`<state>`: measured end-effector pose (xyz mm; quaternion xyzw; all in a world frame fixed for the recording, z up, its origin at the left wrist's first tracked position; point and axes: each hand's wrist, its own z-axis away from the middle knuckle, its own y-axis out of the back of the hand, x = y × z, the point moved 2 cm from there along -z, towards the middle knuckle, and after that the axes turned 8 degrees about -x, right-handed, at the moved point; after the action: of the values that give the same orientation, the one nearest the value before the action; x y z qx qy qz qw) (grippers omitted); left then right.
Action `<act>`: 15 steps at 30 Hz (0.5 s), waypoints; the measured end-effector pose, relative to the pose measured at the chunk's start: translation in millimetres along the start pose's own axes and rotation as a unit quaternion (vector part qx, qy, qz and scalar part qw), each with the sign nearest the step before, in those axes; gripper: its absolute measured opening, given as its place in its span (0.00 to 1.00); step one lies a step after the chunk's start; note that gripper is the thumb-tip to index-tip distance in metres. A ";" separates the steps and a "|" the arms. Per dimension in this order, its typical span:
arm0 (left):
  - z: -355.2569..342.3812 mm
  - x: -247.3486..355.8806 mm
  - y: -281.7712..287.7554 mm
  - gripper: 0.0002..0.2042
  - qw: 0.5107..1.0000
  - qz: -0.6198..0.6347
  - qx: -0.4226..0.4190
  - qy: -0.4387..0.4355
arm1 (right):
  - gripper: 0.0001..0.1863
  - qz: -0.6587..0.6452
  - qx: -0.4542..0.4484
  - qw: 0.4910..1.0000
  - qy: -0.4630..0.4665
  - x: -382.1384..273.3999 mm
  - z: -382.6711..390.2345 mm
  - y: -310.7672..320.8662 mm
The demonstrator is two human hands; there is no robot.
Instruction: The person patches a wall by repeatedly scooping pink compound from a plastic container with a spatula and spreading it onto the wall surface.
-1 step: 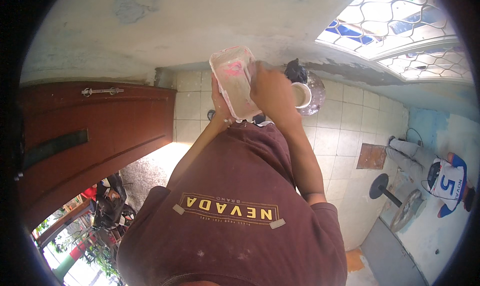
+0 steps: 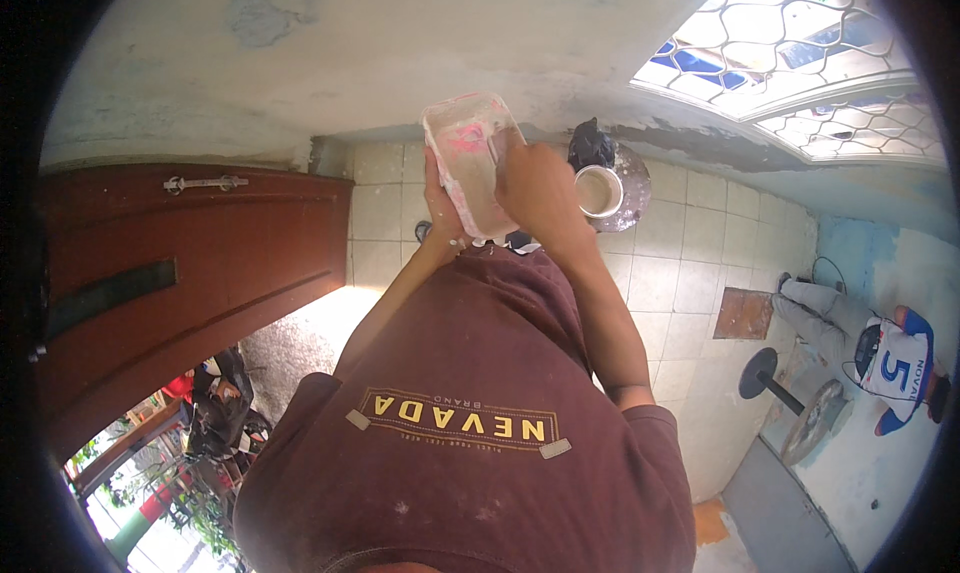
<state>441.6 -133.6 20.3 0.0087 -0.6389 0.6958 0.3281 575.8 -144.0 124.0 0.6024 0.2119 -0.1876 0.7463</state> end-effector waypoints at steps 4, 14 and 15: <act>3.1 3.1 4.5 0.39 1.000 -0.005 -0.005 0.005 | 0.19 -0.085 0.000 0.996 0.025 -10.6 0.1 0.2; 0.8 1.3 7.3 0.40 1.000 0.012 -0.025 0.001 | 0.13 -0.013 0.032 0.997 0.064 -11.8 4.2 14.4; 0.5 1.6 2.5 0.40 1.000 0.009 -0.021 0.010 | 0.13 -0.033 0.045 0.997 0.045 -14.1 5.8 25.1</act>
<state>439.0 -133.3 18.8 -0.0107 -0.6500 0.6855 0.3278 577.9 -144.2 153.4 0.6356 0.2569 -0.1940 0.7017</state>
